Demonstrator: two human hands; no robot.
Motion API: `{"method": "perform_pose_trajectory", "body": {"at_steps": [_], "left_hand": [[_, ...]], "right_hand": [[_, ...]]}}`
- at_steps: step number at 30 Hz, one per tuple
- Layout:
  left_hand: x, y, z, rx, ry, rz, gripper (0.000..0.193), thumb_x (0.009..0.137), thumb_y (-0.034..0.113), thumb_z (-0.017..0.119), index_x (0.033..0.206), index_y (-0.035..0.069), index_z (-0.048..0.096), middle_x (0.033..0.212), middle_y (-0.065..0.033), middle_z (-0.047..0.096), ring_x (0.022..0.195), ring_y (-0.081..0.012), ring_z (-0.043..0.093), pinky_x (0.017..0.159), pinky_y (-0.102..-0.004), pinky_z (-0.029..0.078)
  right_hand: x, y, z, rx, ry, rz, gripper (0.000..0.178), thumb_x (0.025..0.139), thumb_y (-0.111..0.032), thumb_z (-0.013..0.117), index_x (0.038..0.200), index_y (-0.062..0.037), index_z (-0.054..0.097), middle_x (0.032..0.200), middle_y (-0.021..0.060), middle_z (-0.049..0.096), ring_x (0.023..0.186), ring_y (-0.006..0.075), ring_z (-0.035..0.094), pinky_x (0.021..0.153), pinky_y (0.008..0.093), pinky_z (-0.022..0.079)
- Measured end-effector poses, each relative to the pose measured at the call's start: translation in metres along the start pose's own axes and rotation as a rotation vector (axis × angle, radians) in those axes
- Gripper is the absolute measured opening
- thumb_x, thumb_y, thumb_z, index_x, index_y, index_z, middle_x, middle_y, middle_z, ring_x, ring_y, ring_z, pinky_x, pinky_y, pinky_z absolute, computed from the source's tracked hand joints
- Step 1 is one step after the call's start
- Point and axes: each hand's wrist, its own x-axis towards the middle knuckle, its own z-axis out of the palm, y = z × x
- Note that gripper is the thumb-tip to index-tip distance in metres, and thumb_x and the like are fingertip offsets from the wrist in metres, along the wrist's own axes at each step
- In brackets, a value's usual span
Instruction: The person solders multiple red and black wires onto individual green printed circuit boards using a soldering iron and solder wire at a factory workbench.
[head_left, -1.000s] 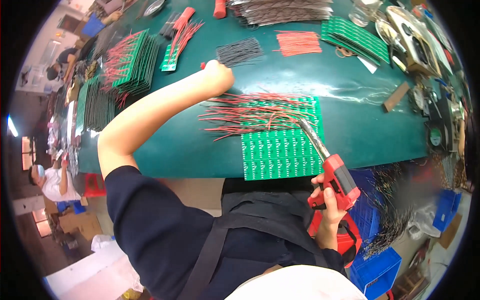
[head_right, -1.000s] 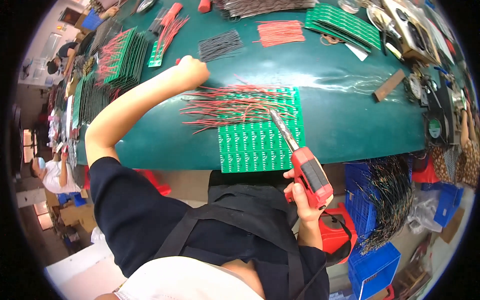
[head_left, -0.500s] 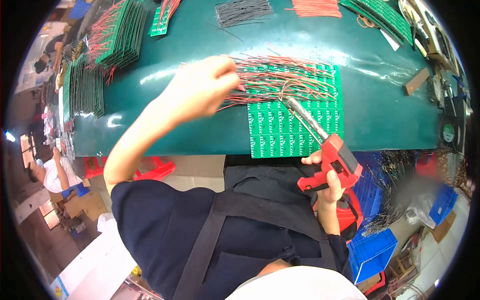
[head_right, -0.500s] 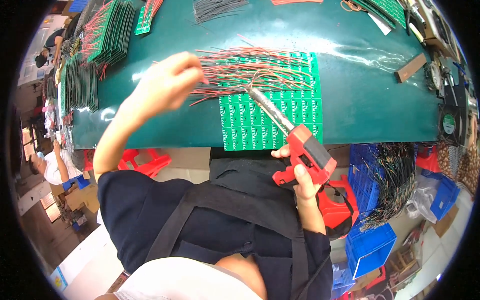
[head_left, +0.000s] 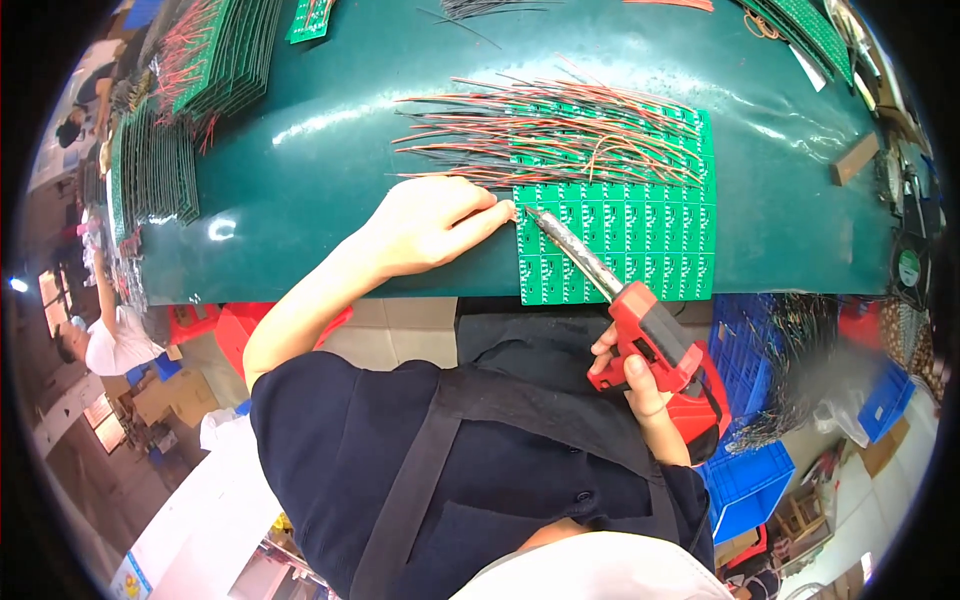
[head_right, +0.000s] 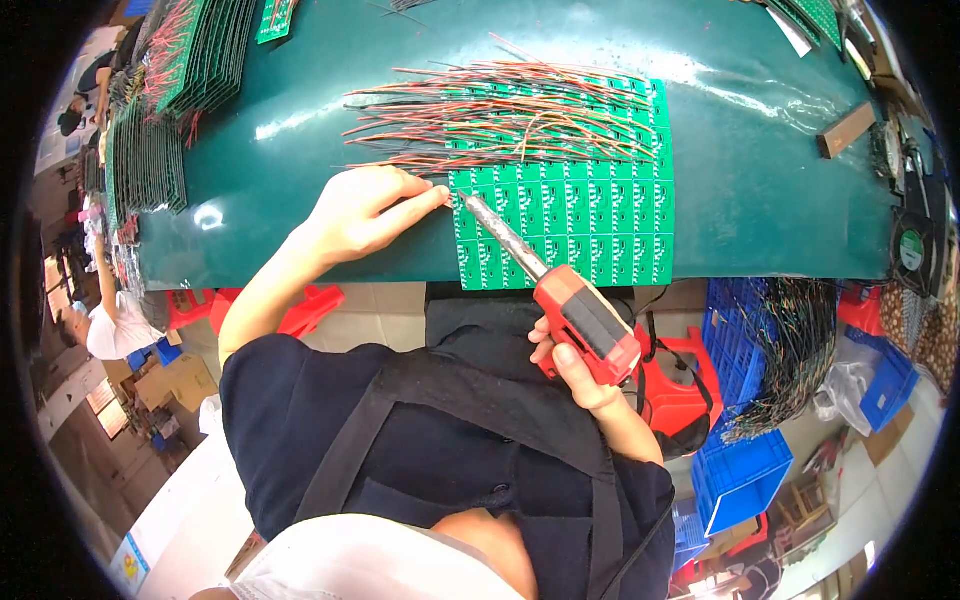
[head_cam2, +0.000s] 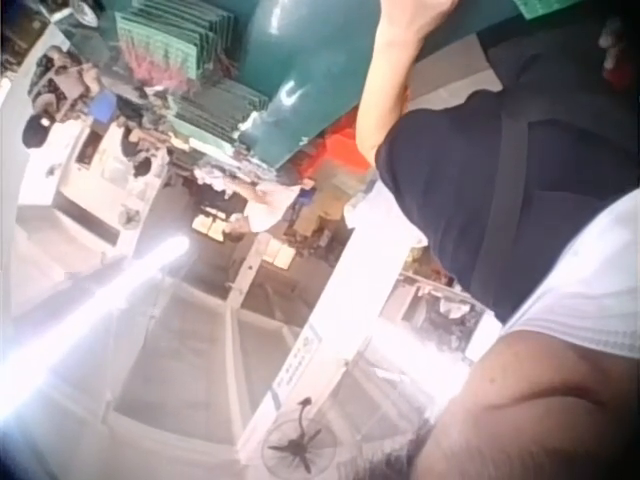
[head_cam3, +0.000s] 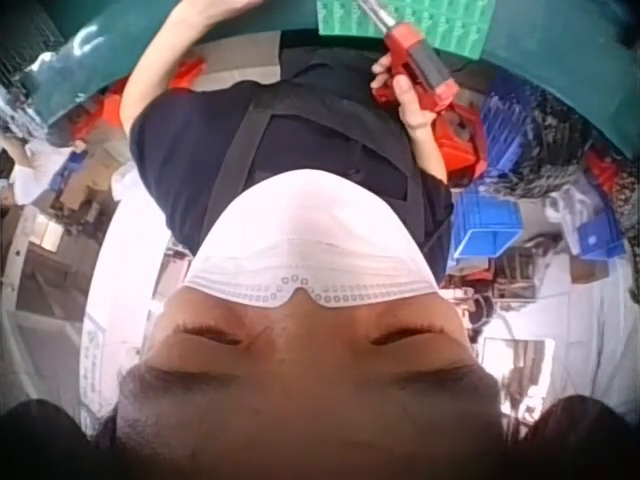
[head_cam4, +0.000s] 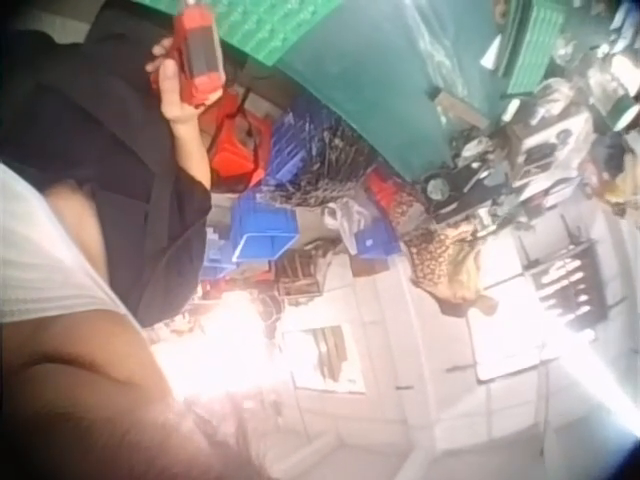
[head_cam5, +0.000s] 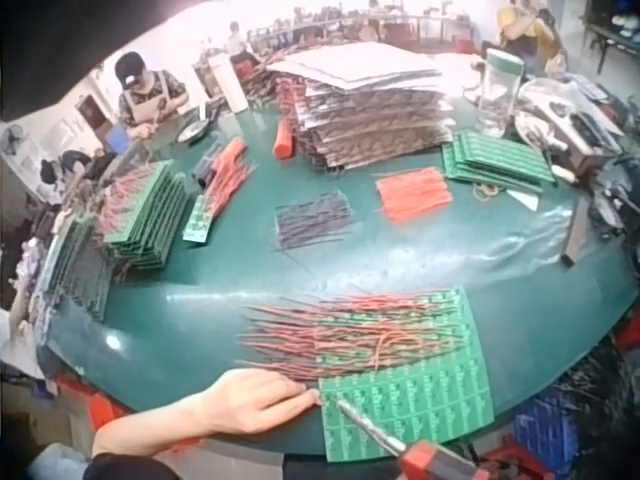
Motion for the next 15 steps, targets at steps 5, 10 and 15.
{"method": "perform_pose_trajectory", "body": {"at_steps": [5, 10, 15], "left_hand": [[0.0026, -0.0019, 0.0003, 0.035, 0.056, 0.090, 0.025, 0.074, 0.008, 0.063, 0.099, 0.004, 0.065, 0.082, -0.0081, 0.063, 0.067, -0.0222, 0.061, 0.055, -0.0318, 0.050], [0.0014, -0.0031, 0.0025, 0.044, 0.045, 0.080, 0.024, 0.076, 0.010, 0.062, 0.100, 0.007, 0.063, 0.082, -0.0054, 0.061, 0.068, -0.0206, 0.060, 0.056, -0.0316, 0.049], [0.0015, -0.0014, 0.0009, 0.054, 0.038, 0.055, 0.023, 0.080, 0.013, 0.060, 0.102, 0.009, 0.061, 0.083, -0.0033, 0.060, 0.070, -0.0195, 0.059, 0.057, -0.0319, 0.049]], "right_hand": [[-0.0022, 0.0027, 0.0017, -0.044, 0.026, 0.022, 0.049, 0.082, -0.011, 0.058, 0.123, 0.0098, 0.040, 0.093, 0.0169, 0.061, 0.071, 0.0198, 0.063, 0.058, 0.0290, 0.054], [-0.0014, 0.0009, 0.0043, -0.053, 0.054, 0.040, 0.051, 0.082, -0.011, 0.059, 0.124, 0.0099, 0.040, 0.093, 0.0173, 0.061, 0.070, 0.0190, 0.063, 0.058, 0.0283, 0.054], [-0.0016, -0.0044, 0.0069, -0.195, 0.034, 0.107, 0.045, 0.084, -0.031, 0.059, 0.107, 0.0067, 0.051, 0.092, 0.0156, 0.057, 0.069, 0.0193, 0.060, 0.058, 0.0296, 0.053]]}}
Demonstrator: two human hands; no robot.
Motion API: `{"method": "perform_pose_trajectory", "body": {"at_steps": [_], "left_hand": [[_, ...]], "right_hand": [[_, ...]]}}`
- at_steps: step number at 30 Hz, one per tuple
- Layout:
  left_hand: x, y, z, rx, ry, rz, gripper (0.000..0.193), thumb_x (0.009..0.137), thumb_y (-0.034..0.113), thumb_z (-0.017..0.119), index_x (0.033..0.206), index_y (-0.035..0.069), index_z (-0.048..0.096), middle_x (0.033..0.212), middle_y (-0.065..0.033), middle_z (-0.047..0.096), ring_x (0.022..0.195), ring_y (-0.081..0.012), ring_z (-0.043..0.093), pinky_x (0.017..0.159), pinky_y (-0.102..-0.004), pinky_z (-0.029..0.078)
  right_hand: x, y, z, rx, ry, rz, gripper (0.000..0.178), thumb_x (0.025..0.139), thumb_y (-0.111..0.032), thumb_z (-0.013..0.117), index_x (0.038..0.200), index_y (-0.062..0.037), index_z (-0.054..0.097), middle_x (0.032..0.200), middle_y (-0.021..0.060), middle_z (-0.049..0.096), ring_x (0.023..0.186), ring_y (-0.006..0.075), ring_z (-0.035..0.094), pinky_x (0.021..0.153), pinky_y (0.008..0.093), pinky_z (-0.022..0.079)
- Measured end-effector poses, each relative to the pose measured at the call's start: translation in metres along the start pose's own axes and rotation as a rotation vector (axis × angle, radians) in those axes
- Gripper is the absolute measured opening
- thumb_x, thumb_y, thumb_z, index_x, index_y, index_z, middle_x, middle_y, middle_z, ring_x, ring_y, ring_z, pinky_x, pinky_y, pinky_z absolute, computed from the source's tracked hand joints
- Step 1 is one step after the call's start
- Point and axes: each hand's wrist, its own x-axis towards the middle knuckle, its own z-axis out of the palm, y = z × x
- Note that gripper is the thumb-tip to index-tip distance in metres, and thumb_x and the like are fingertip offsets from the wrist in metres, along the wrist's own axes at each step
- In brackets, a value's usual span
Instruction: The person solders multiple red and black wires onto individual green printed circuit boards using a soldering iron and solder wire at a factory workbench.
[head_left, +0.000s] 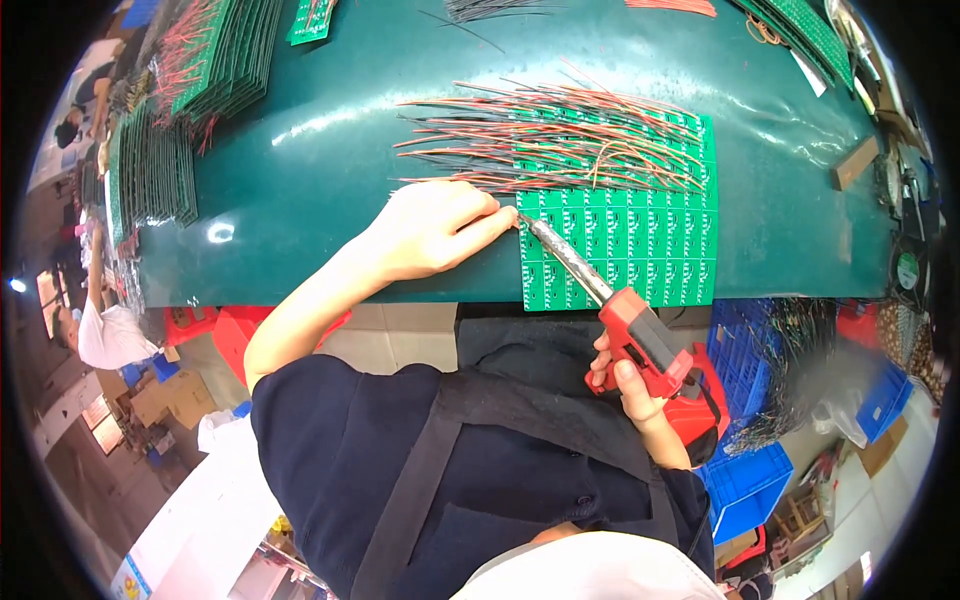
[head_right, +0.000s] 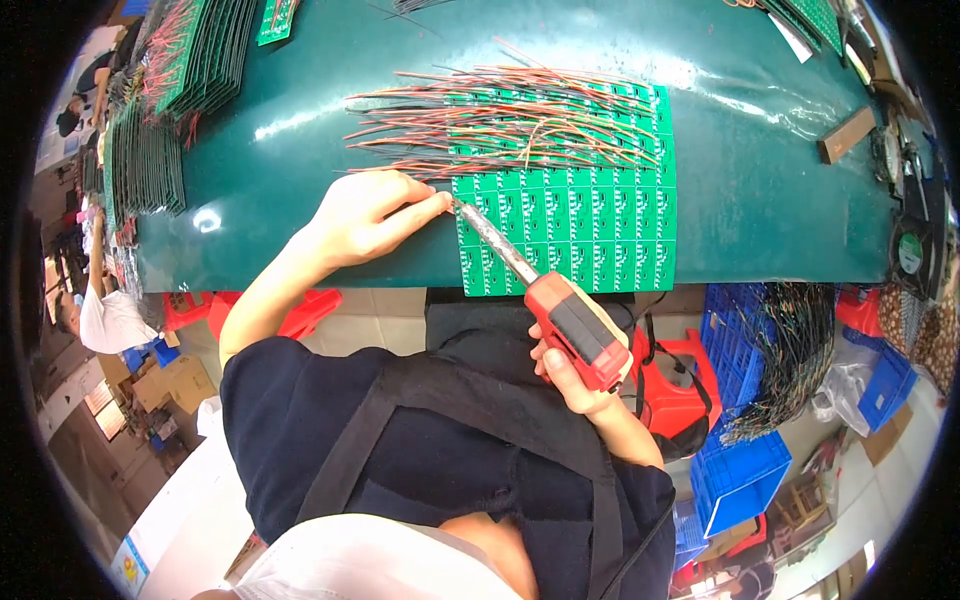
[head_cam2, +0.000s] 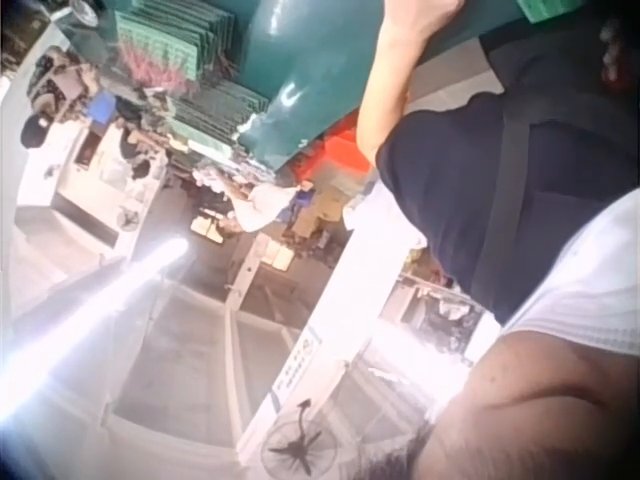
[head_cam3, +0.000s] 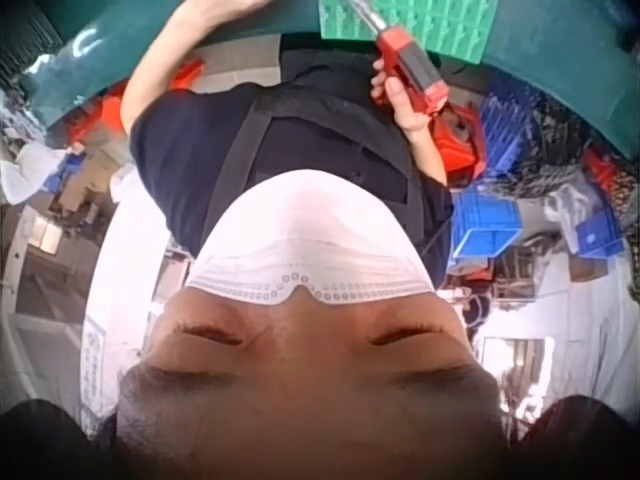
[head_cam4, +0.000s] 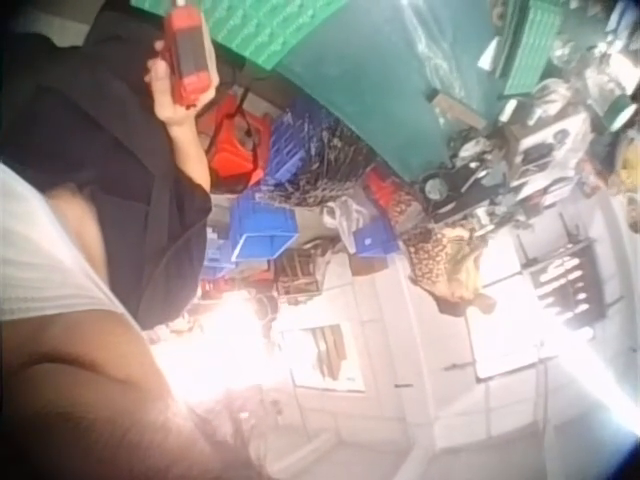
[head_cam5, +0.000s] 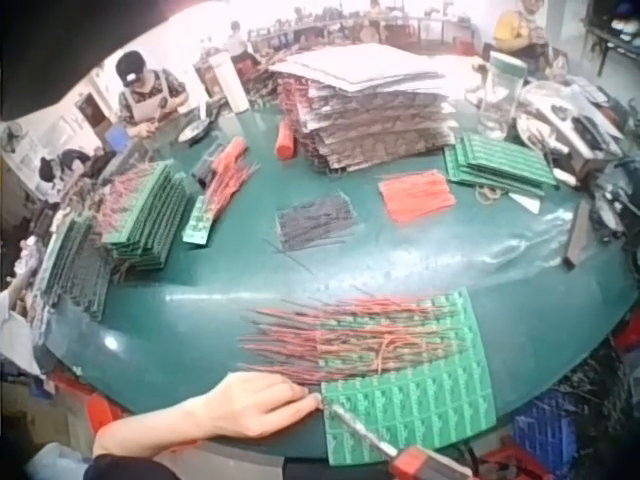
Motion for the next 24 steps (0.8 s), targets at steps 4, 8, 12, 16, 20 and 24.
{"method": "perform_pose_trajectory", "body": {"at_steps": [4, 8, 12, 16, 20, 24], "left_hand": [[0.004, -0.001, -0.003, -0.036, 0.014, 0.014, 0.023, 0.071, 0.007, 0.065, 0.095, 0.004, 0.065, 0.078, -0.0067, 0.061, 0.062, -0.0202, 0.060, 0.051, -0.0302, 0.049], [0.004, -0.002, -0.002, -0.007, 0.059, 0.067, 0.024, 0.069, 0.007, 0.065, 0.093, 0.003, 0.066, 0.077, -0.0063, 0.060, 0.063, -0.0186, 0.060, 0.051, -0.0287, 0.049], [0.005, -0.001, -0.001, 0.008, 0.069, 0.076, 0.025, 0.068, 0.007, 0.065, 0.093, 0.003, 0.065, 0.077, -0.0061, 0.060, 0.063, -0.0179, 0.060, 0.051, -0.0282, 0.049], [0.006, 0.000, 0.001, 0.017, 0.076, 0.074, 0.023, 0.068, 0.005, 0.065, 0.091, 0.002, 0.065, 0.076, -0.0061, 0.060, 0.063, -0.0179, 0.060, 0.052, -0.0282, 0.050], [0.016, 0.001, 0.003, -0.003, 0.179, 0.084, 0.023, 0.068, 0.007, 0.065, 0.091, 0.003, 0.064, 0.078, -0.0049, 0.059, 0.066, -0.0171, 0.060, 0.054, -0.0278, 0.049], [0.021, 0.003, 0.007, 0.020, 0.146, 0.120, 0.025, 0.068, 0.009, 0.064, 0.092, 0.003, 0.063, 0.079, -0.0035, 0.057, 0.068, -0.0156, 0.058, 0.055, -0.0272, 0.048]], "right_hand": [[0.005, -0.007, 0.003, 0.058, -0.029, -0.094, 0.048, 0.084, -0.035, 0.059, 0.107, 0.0062, 0.050, 0.097, 0.0168, 0.054, 0.085, 0.0213, 0.058, 0.061, 0.0285, 0.053], [0.005, -0.010, 0.003, 0.105, 0.006, -0.097, 0.051, 0.083, -0.038, 0.059, 0.108, 0.0056, 0.050, 0.097, 0.0164, 0.053, 0.092, 0.0222, 0.056, 0.062, 0.0286, 0.054], [0.005, -0.003, -0.003, 0.168, -0.016, -0.101, 0.055, 0.082, -0.031, 0.061, 0.117, 0.0068, 0.042, 0.099, 0.0171, 0.054, 0.092, 0.0232, 0.058, 0.063, 0.0292, 0.055], [0.002, -0.001, -0.009, 0.212, -0.016, -0.109, 0.061, 0.081, -0.023, 0.062, 0.126, 0.0080, 0.035, 0.101, 0.0179, 0.056, 0.092, 0.0243, 0.059, 0.062, 0.0301, 0.056], [-0.005, 0.001, -0.015, 0.216, 0.035, -0.094, 0.059, 0.081, -0.022, 0.062, 0.125, 0.0085, 0.036, 0.097, 0.0177, 0.057, 0.084, 0.0229, 0.062, 0.061, 0.0295, 0.055], [-0.005, 0.002, -0.015, 0.173, 0.030, -0.108, 0.059, 0.081, -0.018, 0.062, 0.125, 0.0109, 0.036, 0.091, 0.0176, 0.060, 0.072, 0.0206, 0.063, 0.058, 0.0278, 0.053]]}}
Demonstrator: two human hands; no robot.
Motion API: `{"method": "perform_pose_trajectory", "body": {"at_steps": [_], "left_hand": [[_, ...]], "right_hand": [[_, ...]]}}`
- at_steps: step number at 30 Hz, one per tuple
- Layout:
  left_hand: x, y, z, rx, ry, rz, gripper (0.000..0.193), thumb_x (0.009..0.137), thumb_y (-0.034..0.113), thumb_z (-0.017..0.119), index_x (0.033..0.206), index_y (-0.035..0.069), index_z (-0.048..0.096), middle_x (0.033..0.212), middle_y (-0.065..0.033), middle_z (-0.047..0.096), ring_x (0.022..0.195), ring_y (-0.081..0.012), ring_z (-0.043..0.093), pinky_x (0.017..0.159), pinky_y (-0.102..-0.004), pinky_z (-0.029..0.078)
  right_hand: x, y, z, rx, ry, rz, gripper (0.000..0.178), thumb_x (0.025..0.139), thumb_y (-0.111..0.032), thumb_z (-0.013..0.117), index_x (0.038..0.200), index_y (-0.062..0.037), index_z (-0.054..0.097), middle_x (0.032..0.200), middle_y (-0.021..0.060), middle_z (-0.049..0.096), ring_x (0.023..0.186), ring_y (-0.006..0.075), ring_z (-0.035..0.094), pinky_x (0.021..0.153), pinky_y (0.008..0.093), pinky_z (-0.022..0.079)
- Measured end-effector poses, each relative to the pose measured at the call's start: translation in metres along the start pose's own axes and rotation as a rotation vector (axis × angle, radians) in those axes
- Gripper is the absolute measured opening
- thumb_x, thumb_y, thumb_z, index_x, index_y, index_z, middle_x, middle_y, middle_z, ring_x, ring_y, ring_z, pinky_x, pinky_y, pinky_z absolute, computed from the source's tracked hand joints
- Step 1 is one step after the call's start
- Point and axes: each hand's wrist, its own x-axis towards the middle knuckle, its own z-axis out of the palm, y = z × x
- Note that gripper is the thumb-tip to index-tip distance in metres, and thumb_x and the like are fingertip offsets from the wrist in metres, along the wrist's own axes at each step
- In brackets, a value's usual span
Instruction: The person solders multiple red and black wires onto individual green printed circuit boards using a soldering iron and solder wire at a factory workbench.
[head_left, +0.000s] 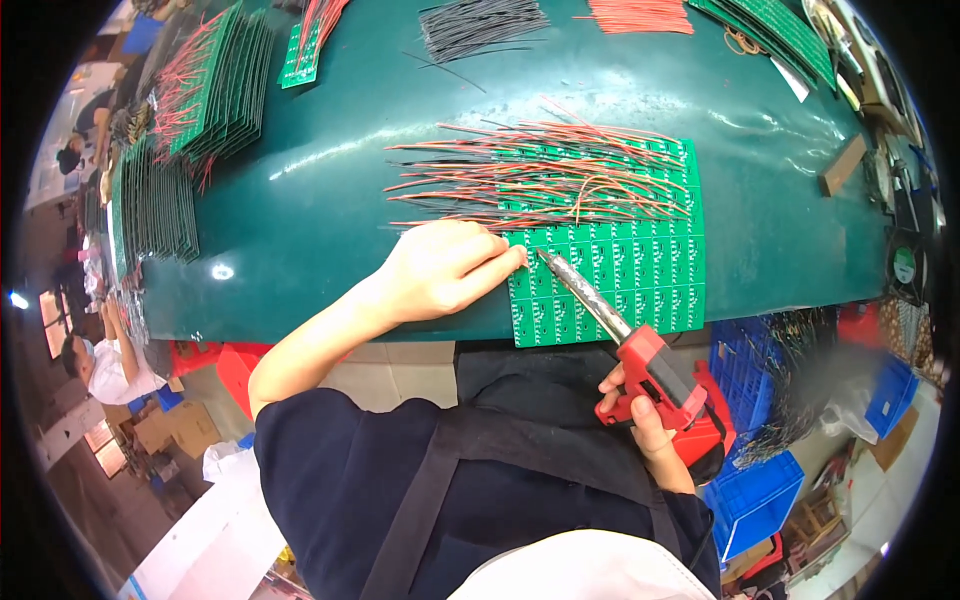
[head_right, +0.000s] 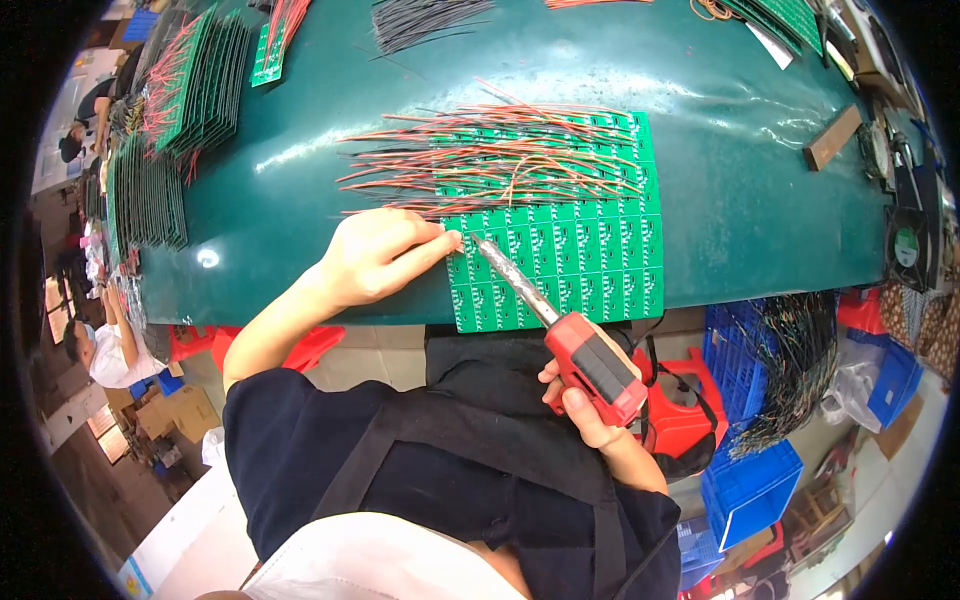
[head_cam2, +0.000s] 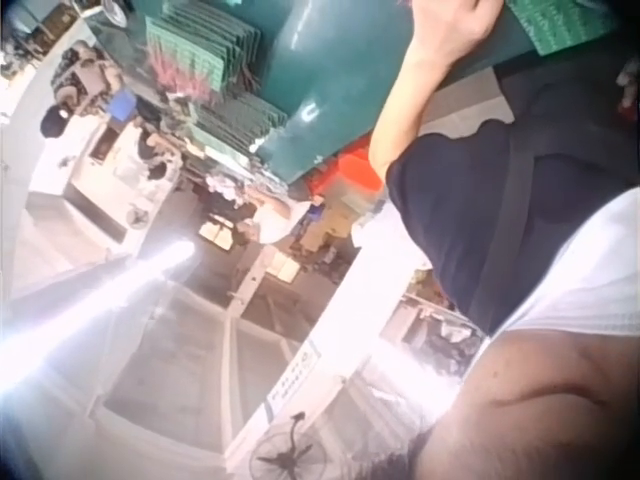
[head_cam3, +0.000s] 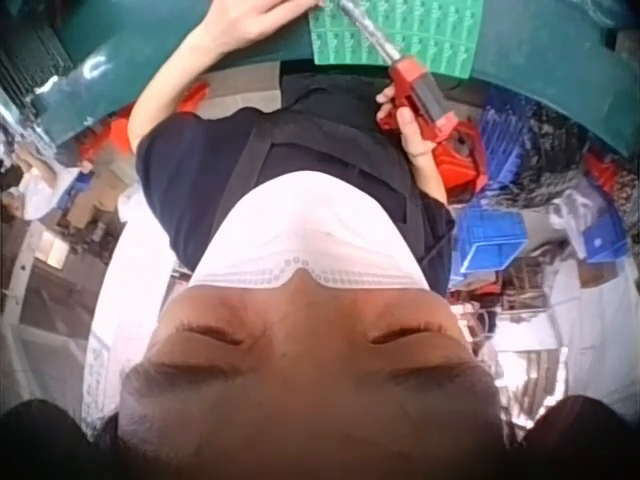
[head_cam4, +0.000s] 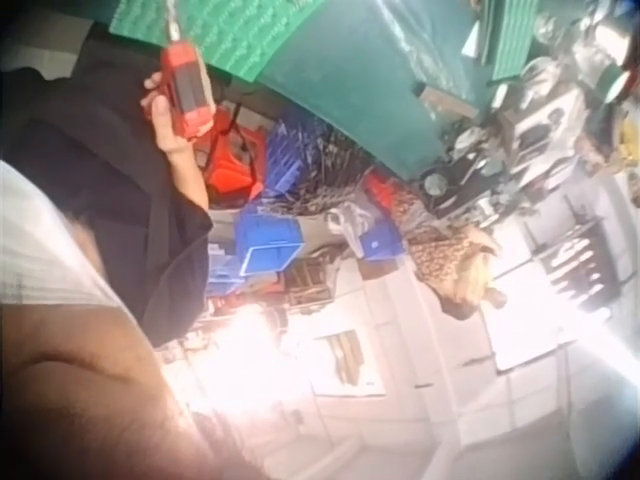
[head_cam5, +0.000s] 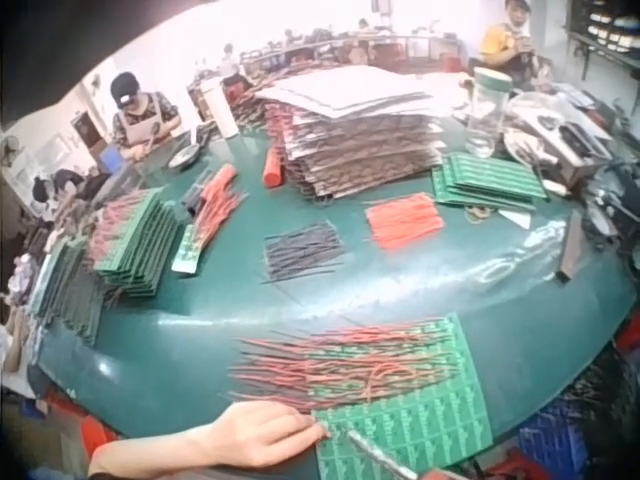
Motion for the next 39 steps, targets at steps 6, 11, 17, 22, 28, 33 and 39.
{"method": "perform_pose_trajectory", "body": {"at_steps": [6, 11, 17, 22, 28, 33, 39], "left_hand": [[0.003, 0.000, 0.000, 0.015, -0.043, -0.033, 0.023, 0.068, 0.007, 0.067, 0.090, 0.003, 0.066, 0.075, -0.0046, 0.060, 0.060, -0.0162, 0.058, 0.050, -0.0269, 0.047], [0.005, 0.003, -0.001, 0.016, -0.038, -0.034, 0.021, 0.068, 0.007, 0.068, 0.089, 0.003, 0.065, 0.073, -0.0040, 0.059, 0.058, -0.0158, 0.057, 0.048, -0.0271, 0.046], [0.002, 0.002, 0.002, 0.018, -0.041, -0.047, 0.020, 0.069, 0.007, 0.068, 0.088, 0.003, 0.066, 0.072, -0.0037, 0.058, 0.057, -0.0156, 0.057, 0.047, -0.0271, 0.046], [0.003, 0.003, 0.001, 0.038, -0.038, -0.040, 0.020, 0.069, 0.007, 0.068, 0.088, 0.003, 0.066, 0.072, -0.0032, 0.058, 0.057, -0.0152, 0.057, 0.048, -0.0267, 0.046], [0.004, 0.002, 0.002, 0.057, -0.030, -0.034, 0.020, 0.069, 0.007, 0.068, 0.088, 0.004, 0.066, 0.072, -0.0026, 0.057, 0.057, -0.0147, 0.057, 0.048, -0.0260, 0.046], [0.003, 0.002, 0.003, 0.062, -0.028, -0.030, 0.022, 0.068, 0.009, 0.066, 0.089, 0.004, 0.063, 0.074, -0.0007, 0.053, 0.062, -0.0127, 0.054, 0.052, -0.0255, 0.046], [0.004, 0.001, 0.004, 0.057, -0.017, -0.029, 0.020, 0.069, 0.007, 0.069, 0.088, 0.004, 0.065, 0.071, -0.0019, 0.057, 0.058, -0.0141, 0.057, 0.048, -0.0254, 0.046]], "right_hand": [[0.001, 0.003, 0.000, -0.034, 0.019, -0.001, 0.058, 0.080, -0.015, 0.061, 0.125, 0.0130, 0.038, 0.089, 0.0180, 0.062, 0.067, 0.0189, 0.064, 0.055, 0.0269, 0.053], [-0.004, 0.000, 0.002, -0.062, 0.034, 0.005, 0.057, 0.080, -0.014, 0.062, 0.125, 0.0131, 0.039, 0.088, 0.0177, 0.063, 0.064, 0.0176, 0.063, 0.054, 0.0258, 0.052], [-0.002, -0.005, 0.007, -0.173, 0.052, 0.122, 0.047, 0.082, -0.035, 0.061, 0.106, 0.0039, 0.051, 0.089, 0.0130, 0.057, 0.072, 0.0176, 0.059, 0.059, 0.0283, 0.051], [0.003, -0.002, 0.002, 0.050, -0.011, -0.030, 0.068, 0.080, -0.024, 0.065, 0.129, 0.0114, 0.033, 0.097, 0.0175, 0.058, 0.086, 0.0230, 0.062, 0.060, 0.0284, 0.056], [0.004, -0.004, 0.004, 0.053, 0.023, -0.019, 0.066, 0.080, -0.024, 0.066, 0.127, 0.0103, 0.035, 0.096, 0.0174, 0.059, 0.084, 0.0222, 0.063, 0.060, 0.0280, 0.055], [0.000, -0.002, 0.000, 0.007, 0.008, -0.002, 0.067, 0.079, -0.023, 0.066, 0.128, 0.0107, 0.036, 0.090, 0.0166, 0.062, 0.070, 0.0185, 0.064, 0.057, 0.0252, 0.053], [-0.003, -0.003, 0.005, -0.145, 0.055, 0.092, 0.055, 0.082, -0.038, 0.063, 0.113, 0.0053, 0.049, 0.090, 0.0136, 0.059, 0.065, 0.0165, 0.058, 0.057, 0.0273, 0.049]]}}
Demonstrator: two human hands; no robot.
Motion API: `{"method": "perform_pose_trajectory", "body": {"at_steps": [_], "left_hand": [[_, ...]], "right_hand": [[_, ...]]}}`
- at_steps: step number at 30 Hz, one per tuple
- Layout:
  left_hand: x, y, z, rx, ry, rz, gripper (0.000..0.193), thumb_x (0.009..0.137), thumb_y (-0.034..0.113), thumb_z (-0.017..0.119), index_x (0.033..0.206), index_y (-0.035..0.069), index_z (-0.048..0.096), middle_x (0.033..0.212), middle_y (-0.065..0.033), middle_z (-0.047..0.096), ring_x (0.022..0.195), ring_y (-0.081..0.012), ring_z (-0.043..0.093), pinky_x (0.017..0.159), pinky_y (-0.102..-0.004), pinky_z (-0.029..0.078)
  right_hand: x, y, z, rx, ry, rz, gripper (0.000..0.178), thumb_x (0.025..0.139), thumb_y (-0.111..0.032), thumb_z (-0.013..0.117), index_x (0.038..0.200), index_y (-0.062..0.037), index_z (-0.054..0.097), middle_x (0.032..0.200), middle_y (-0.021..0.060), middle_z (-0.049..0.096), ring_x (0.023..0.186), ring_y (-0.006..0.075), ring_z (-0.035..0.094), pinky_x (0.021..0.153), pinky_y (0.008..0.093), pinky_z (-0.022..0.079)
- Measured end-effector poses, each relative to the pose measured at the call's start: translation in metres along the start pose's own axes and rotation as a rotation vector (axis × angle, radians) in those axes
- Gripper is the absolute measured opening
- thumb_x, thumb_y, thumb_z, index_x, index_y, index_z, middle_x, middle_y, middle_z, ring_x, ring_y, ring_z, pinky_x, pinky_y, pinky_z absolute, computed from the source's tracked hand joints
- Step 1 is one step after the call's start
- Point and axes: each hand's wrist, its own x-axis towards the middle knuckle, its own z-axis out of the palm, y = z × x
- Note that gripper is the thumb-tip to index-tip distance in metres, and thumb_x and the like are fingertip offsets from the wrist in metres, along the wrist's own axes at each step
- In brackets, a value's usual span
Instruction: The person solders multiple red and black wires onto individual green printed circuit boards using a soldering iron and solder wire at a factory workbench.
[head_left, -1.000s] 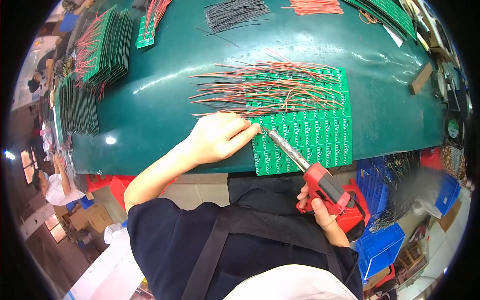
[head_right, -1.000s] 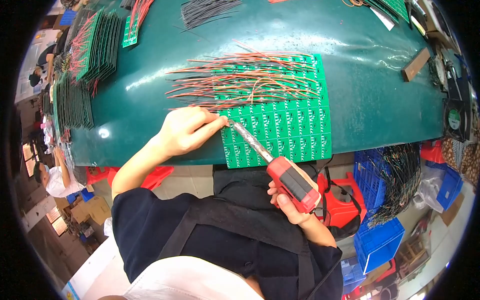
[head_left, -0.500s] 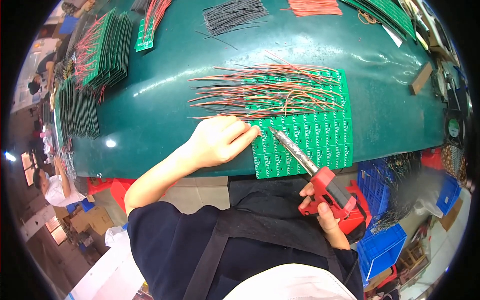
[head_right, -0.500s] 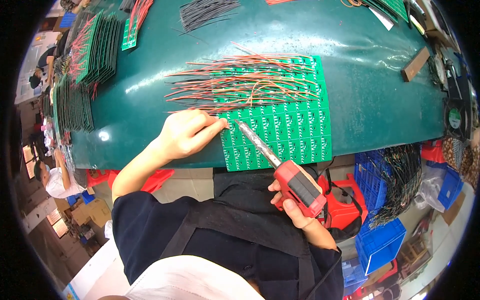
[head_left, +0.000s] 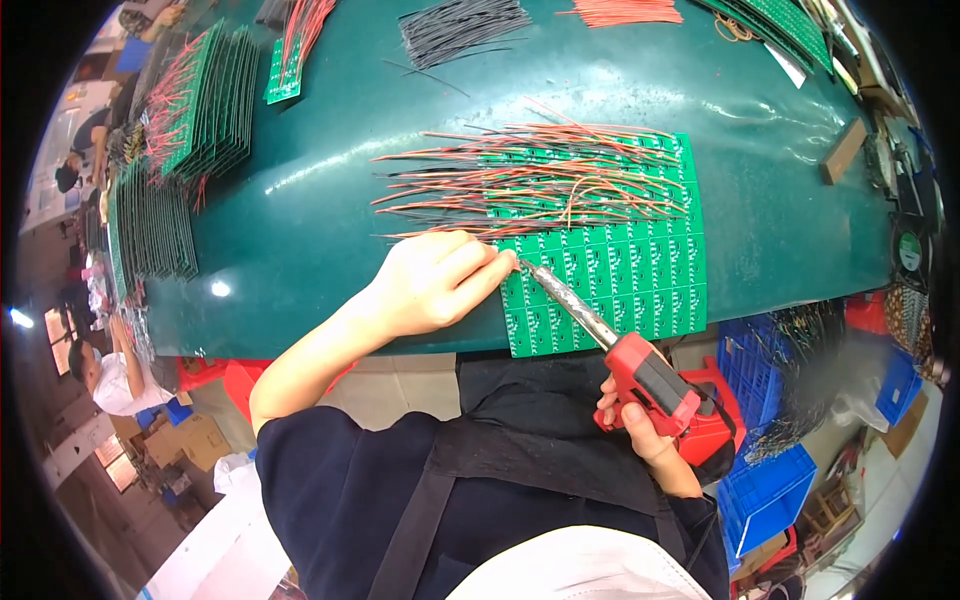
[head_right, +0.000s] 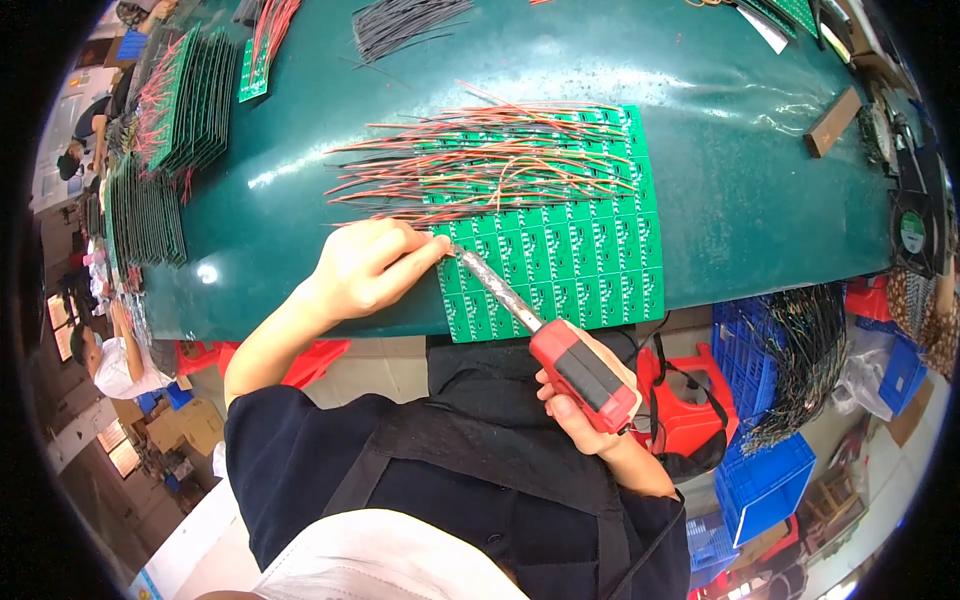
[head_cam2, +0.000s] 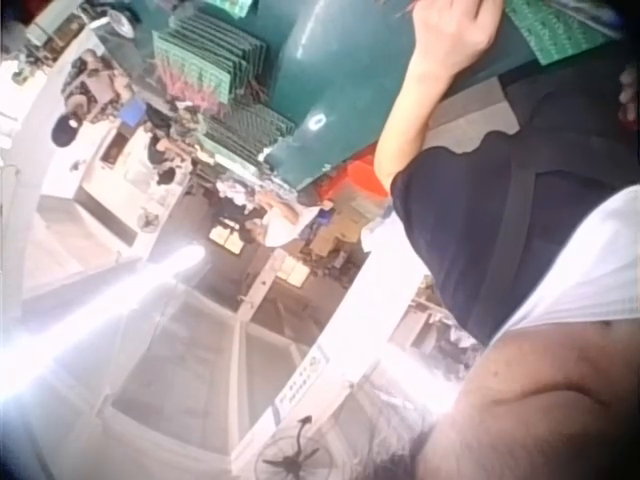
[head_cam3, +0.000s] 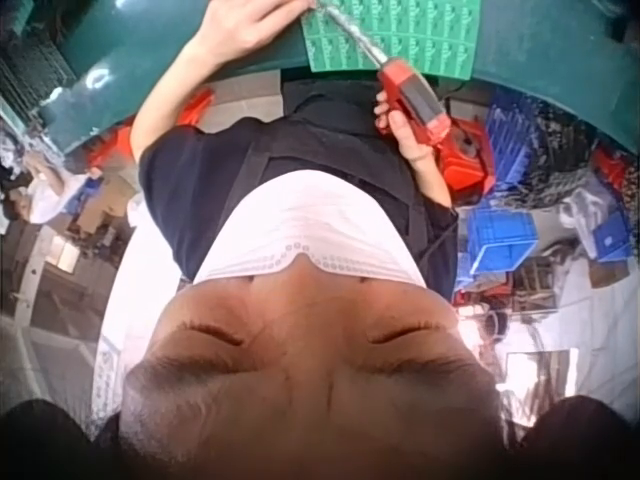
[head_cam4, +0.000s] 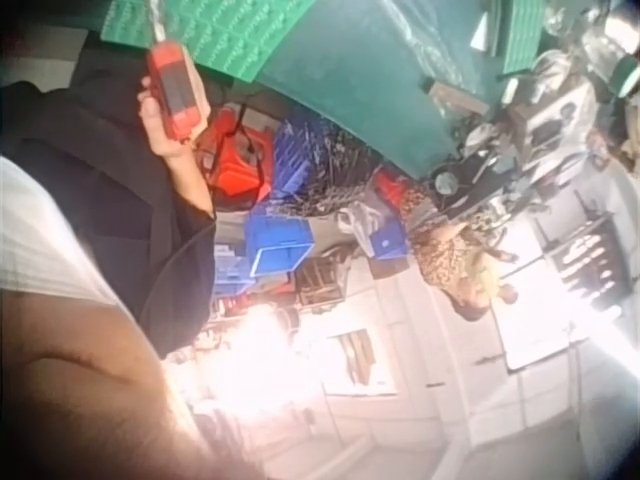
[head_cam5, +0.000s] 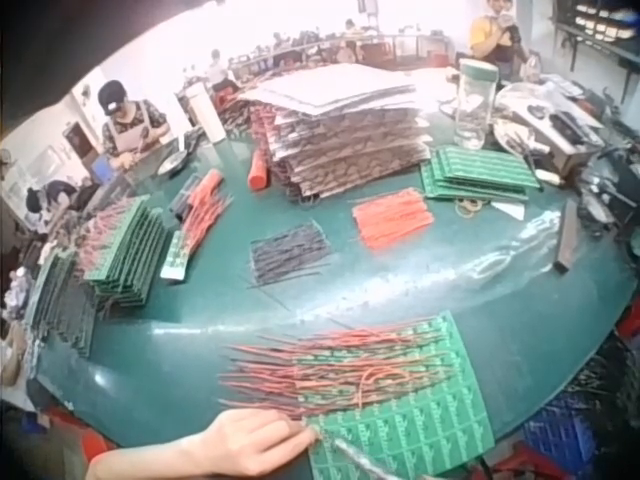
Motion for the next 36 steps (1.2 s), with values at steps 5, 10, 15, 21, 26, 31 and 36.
{"method": "perform_pose_trajectory", "body": {"at_steps": [5, 10, 15, 21, 26, 31, 36], "left_hand": [[0.000, 0.001, -0.002, 0.003, -0.020, -0.009, 0.020, 0.069, 0.007, 0.069, 0.088, 0.004, 0.065, 0.071, -0.0018, 0.057, 0.058, -0.0139, 0.056, 0.048, -0.0256, 0.045], [0.000, 0.000, -0.001, -0.008, -0.004, -0.008, 0.020, 0.069, 0.007, 0.069, 0.088, 0.004, 0.065, 0.071, -0.0020, 0.056, 0.058, -0.0141, 0.056, 0.048, -0.0257, 0.046], [0.000, 0.001, -0.001, 0.003, -0.026, -0.006, 0.022, 0.067, 0.007, 0.068, 0.088, 0.003, 0.065, 0.072, -0.0028, 0.056, 0.058, -0.0148, 0.057, 0.049, -0.0261, 0.047], [0.000, 0.001, -0.002, 0.012, -0.028, -0.011, 0.023, 0.067, 0.006, 0.068, 0.089, 0.003, 0.065, 0.073, -0.0030, 0.056, 0.060, -0.0151, 0.057, 0.050, -0.0262, 0.047], [0.000, 0.003, -0.001, 0.015, -0.010, -0.009, 0.024, 0.066, 0.005, 0.068, 0.089, 0.002, 0.065, 0.074, -0.0033, 0.057, 0.061, -0.0154, 0.058, 0.051, -0.0263, 0.048], [0.000, 0.003, 0.000, 0.022, -0.014, -0.012, 0.025, 0.066, 0.005, 0.067, 0.090, 0.002, 0.064, 0.076, -0.0039, 0.059, 0.061, -0.0159, 0.059, 0.052, -0.0264, 0.049], [-0.001, 0.005, 0.001, -0.120, 0.040, -0.134, 0.027, 0.064, 0.000, 0.069, 0.091, 0.002, 0.065, 0.078, -0.0055, 0.060, 0.063, -0.0179, 0.060, 0.054, -0.0263, 0.049]], "right_hand": [[-0.001, -0.001, -0.002, 0.023, 0.010, -0.012, 0.053, 0.082, -0.043, 0.061, 0.104, 0.0039, 0.051, 0.088, 0.0129, 0.059, 0.064, 0.0155, 0.057, 0.056, 0.0271, 0.048], [0.008, -0.013, 0.003, 0.066, 0.077, -0.116, 0.055, 0.079, -0.045, 0.061, 0.099, 0.0053, 0.052, 0.089, 0.0206, 0.054, 0.064, 0.0179, 0.055, 0.054, 0.0255, 0.048], [0.007, -0.014, 0.004, 0.079, 0.102, -0.133, 0.055, 0.079, -0.044, 0.061, 0.099, 0.0069, 0.051, 0.089, 0.0215, 0.054, 0.061, 0.0185, 0.056, 0.053, 0.0261, 0.048], [0.005, -0.012, -0.007, 0.121, 0.041, -0.120, 0.054, 0.079, -0.041, 0.062, 0.105, 0.0058, 0.050, 0.094, 0.0186, 0.054, 0.074, 0.0202, 0.057, 0.057, 0.0271, 0.051], [0.003, -0.008, -0.011, 0.151, -0.006, -0.113, 0.052, 0.080, -0.039, 0.063, 0.107, 0.0037, 0.051, 0.098, 0.0143, 0.054, 0.091, 0.0217, 0.057, 0.061, 0.0276, 0.053], [0.003, -0.009, -0.014, 0.163, -0.014, -0.090, 0.054, 0.080, -0.036, 0.064, 0.113, 0.0029, 0.046, 0.100, 0.0141, 0.053, 0.093, 0.0226, 0.057, 0.064, 0.0282, 0.054], [0.002, -0.006, -0.017, 0.174, -0.019, -0.103, 0.058, 0.080, -0.035, 0.064, 0.117, 0.0036, 0.041, 0.100, 0.0158, 0.053, 0.094, 0.0236, 0.057, 0.066, 0.0296, 0.054]]}}
